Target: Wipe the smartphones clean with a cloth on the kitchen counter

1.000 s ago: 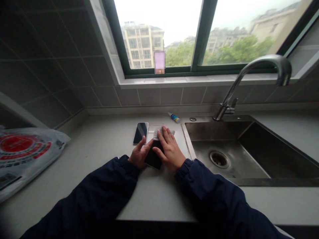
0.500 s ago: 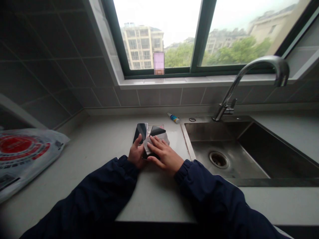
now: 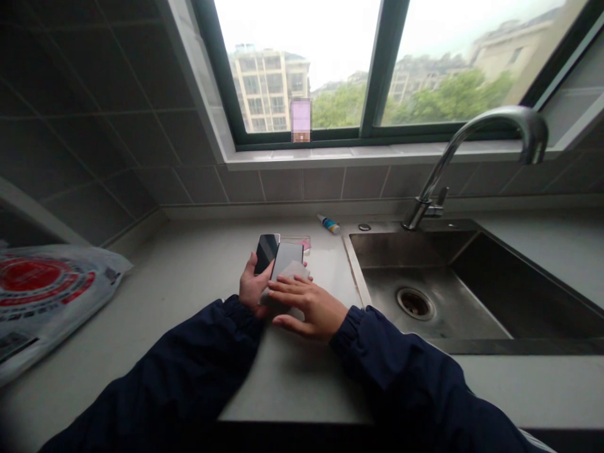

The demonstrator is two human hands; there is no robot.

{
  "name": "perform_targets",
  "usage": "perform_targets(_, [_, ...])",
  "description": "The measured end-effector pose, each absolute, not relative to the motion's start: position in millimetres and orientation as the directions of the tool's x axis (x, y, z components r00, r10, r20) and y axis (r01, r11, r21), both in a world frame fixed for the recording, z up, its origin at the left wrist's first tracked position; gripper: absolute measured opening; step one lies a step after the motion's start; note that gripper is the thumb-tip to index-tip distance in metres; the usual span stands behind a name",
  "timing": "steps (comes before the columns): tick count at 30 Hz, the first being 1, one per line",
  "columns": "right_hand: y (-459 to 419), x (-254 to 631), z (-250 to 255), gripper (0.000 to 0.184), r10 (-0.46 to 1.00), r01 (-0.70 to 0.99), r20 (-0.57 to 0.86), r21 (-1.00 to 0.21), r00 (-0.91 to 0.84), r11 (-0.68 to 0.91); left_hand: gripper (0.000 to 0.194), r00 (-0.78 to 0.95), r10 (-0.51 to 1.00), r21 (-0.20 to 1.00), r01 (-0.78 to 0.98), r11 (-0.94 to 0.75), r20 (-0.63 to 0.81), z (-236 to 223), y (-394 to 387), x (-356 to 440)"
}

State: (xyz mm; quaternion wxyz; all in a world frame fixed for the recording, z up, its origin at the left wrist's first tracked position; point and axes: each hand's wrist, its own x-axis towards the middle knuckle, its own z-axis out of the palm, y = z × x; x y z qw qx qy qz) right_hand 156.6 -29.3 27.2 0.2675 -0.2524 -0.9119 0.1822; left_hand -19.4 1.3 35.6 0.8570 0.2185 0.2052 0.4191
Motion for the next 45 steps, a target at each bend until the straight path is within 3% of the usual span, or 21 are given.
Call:
perform_targets(9, [-14, 161, 9, 0.067, 0.705, 0.597, 0.364, -0.374, -0.609, 0.710, 0.087, 0.596, 0.796, 0.476, -0.672, 0.567, -0.107, 25, 3, -14])
perform_targets(18, [-8, 166, 6, 0.076, 0.785, 0.724, 0.493, -0.373, -0.375, 0.580, 0.076, 0.655, 0.755, 0.598, -0.601, 0.530, -0.010, 23, -4, -10])
perform_targets(25, [-9, 166, 6, 0.075, 0.770, 0.686, 0.559, -0.431, -0.307, 0.586, 0.059, 0.676, 0.736, 0.648, -0.545, 0.532, -0.035, 15, 0, -13])
perform_targets(31, [-9, 166, 6, 0.073, 0.775, 0.634, 0.559, -0.492, -0.295, 0.596, 0.064, 0.649, 0.761, 0.668, -0.575, 0.472, 0.020, 13, 0, -11])
perform_targets(38, [-12, 162, 11, 0.066, 0.748, 0.500, 0.531, -0.558, -0.398, 0.662, 0.064, 0.581, 0.813, 0.651, -0.631, 0.422, 0.035, 5, 1, -6])
perform_targets(45, [-21, 158, 18, 0.070, 0.685, 0.393, 0.511, -0.569, -0.519, 0.723, 0.066, 0.447, 0.891, 0.582, -0.707, 0.403, -0.074, 11, 2, -8])
